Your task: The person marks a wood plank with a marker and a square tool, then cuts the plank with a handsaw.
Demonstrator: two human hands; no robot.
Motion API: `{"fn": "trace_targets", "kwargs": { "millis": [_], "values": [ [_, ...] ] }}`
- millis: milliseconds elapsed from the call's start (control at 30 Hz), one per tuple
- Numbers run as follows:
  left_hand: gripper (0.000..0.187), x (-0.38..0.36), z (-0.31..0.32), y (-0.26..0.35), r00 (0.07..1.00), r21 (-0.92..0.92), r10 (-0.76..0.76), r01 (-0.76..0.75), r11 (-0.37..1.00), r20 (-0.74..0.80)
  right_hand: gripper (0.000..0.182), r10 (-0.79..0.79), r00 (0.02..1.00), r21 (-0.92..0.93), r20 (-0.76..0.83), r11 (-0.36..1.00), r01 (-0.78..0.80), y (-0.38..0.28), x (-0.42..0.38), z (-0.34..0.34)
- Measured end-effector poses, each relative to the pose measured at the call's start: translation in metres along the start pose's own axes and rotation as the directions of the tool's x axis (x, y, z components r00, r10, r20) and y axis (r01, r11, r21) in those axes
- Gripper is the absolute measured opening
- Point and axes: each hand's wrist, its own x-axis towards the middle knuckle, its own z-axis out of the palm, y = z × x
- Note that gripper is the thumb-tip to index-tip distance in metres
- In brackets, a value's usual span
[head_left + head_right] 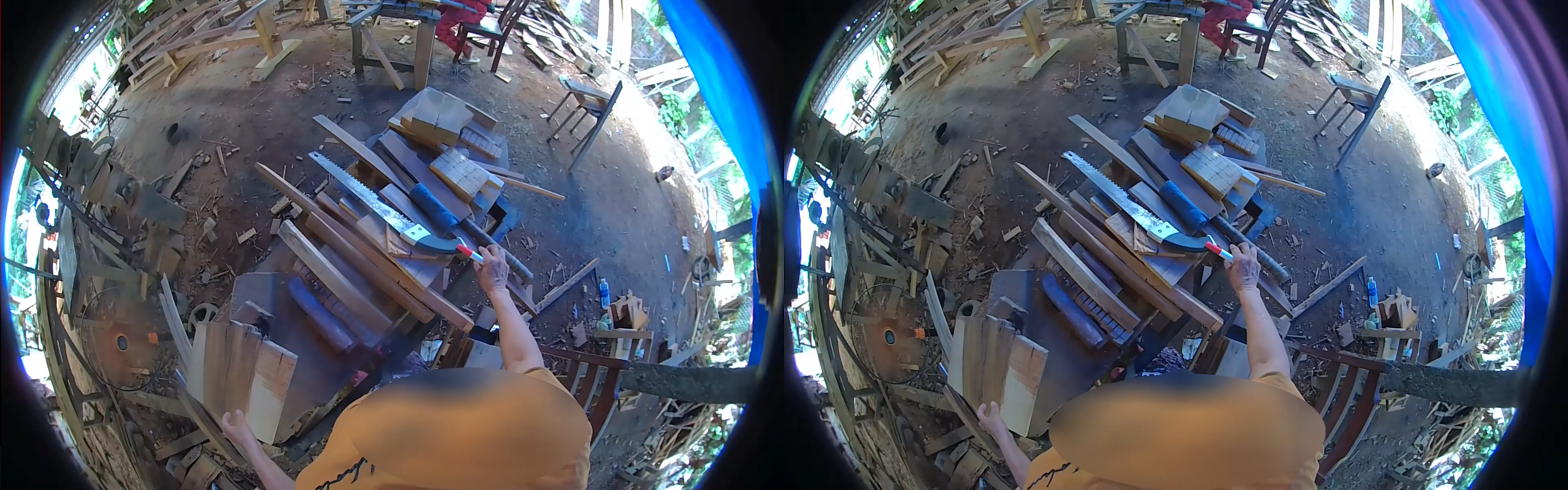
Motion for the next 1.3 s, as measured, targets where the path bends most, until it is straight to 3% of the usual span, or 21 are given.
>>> {"fn": "trace_targets", "kwargs": {
  "millis": [200, 267, 300, 333, 367, 400, 433, 467, 500, 533, 600, 700, 833, 1000, 1067, 1200, 1300],
  "values": [
    [0.049, -0.010, -0.002, 0.025, 0.993, -0.130, 0.039, -0.025, 0.991, 0.112, 0.033, -0.030, 0.999, 0.104, 0.017, 0.994, 0.028, 0.001, -0.001, -0.014],
    [0.052, -0.010, 0.002, 0.021, 0.992, -0.146, 0.059, -0.042, 0.988, 0.110, 0.032, 0.036, 0.999, 0.116, -0.011, 0.993, -0.034, 0.006, -0.004, -0.017],
    [0.053, -0.013, 0.000, 0.024, 0.994, -0.172, 0.063, -0.047, 0.984, 0.089, 0.025, -0.022, 0.995, 0.088, -0.093, 0.996, 0.030, 0.010, -0.006, -0.017],
    [0.052, -0.018, -0.004, 0.025, 0.994, -0.064, 0.097, -0.093, 0.994, 0.057, 0.018, -0.092, 0.982, 0.072, -0.167, 0.992, 0.105, 0.012, -0.005, -0.016],
    [0.049, -0.008, 0.011, -0.003, 0.996, -0.140, 0.084, -0.088, 0.986, -0.031, 0.007, -0.202, 0.963, -0.620, 0.178, 0.737, 0.269, 0.014, -0.002, -0.012],
    [0.046, -0.021, 0.000, 0.015, 0.998, -0.086, 0.001, -0.007, 0.996, -0.064, 0.011, -0.281, 0.956, -0.659, 0.088, 0.703, 0.267, 0.021, -0.005, -0.005],
    [0.048, -0.018, -0.001, 0.001, 0.998, -0.121, 0.024, -0.031, 0.992, -0.058, 0.009, -0.315, 0.948, -0.732, 0.033, 0.639, 0.238, 0.021, -0.006, 0.001],
    [0.046, -0.012, 0.004, -0.021, 0.995, -0.130, -0.030, 0.018, 0.991, -0.094, 0.007, -0.381, 0.918, -0.565, -0.114, 0.784, 0.255, 0.025, -0.007, 0.005],
    [0.041, -0.009, 0.007, -0.042, 0.994, -0.205, -0.045, 0.023, 0.979, -0.103, 0.011, -0.482, 0.859, -0.349, -0.174, 0.846, 0.404, 0.028, -0.003, 0.005],
    [0.038, -0.012, 0.008, -0.048, 0.983, -0.250, -0.114, 0.075, 0.965, -0.145, 0.020, -0.149, 0.963, 0.185, -0.226, 0.964, 0.192, 0.015, -0.005, 0.004],
    [0.037, -0.008, 0.015, -0.094, 0.972, -0.273, -0.100, 0.039, 0.961, -0.215, 0.025, -0.198, 0.962, 0.205, -0.185, 0.950, 0.235, -0.007, -0.003, -0.006],
    [0.035, -0.024, -0.013, -0.075, 0.937, -0.099, -0.204, 0.183, 0.978, -0.285, 0.021, -0.241, 0.940, 0.277, -0.240, 0.911, 0.305, -0.054, -0.002, -0.018],
    [0.037, -0.006, -0.027, -0.109, 0.915, -0.064, -0.299, 0.292, 0.954, -0.273, 0.023, -0.361, 0.904, 0.324, -0.229, 0.847, 0.421, -0.113, -0.001, -0.027],
    [0.036, 0.035, -0.014, -0.157, 0.930, 0.107, -0.233, 0.273, 0.956, -0.284, 0.017, -0.492, 0.851, 0.330, -0.184, 0.784, 0.525, -0.184, -0.020, -0.028],
    [0.038, 0.047, -0.013, -0.153, 0.933, 0.100, -0.282, 0.309, 0.946, -0.222, 0.018, -0.555, 0.828, 0.280, -0.076, 0.786, 0.552, -0.216, -0.038, -0.032],
    [0.034, 0.074, -0.001, -0.143, 0.954, 0.085, -0.199, 0.222, 0.971, -0.224, 0.015, -0.642, 0.766, 0.346, -0.038, 0.711, 0.612, -0.274, -0.074, -0.035],
    [0.033, 0.094, 0.002, -0.135, 0.971, 0.093, -0.133, 0.154, 0.984, -0.198, 0.014, -0.663, 0.749, 0.278, 0.001, 0.719, 0.637, -0.302, -0.096, -0.030]
  ]
}}
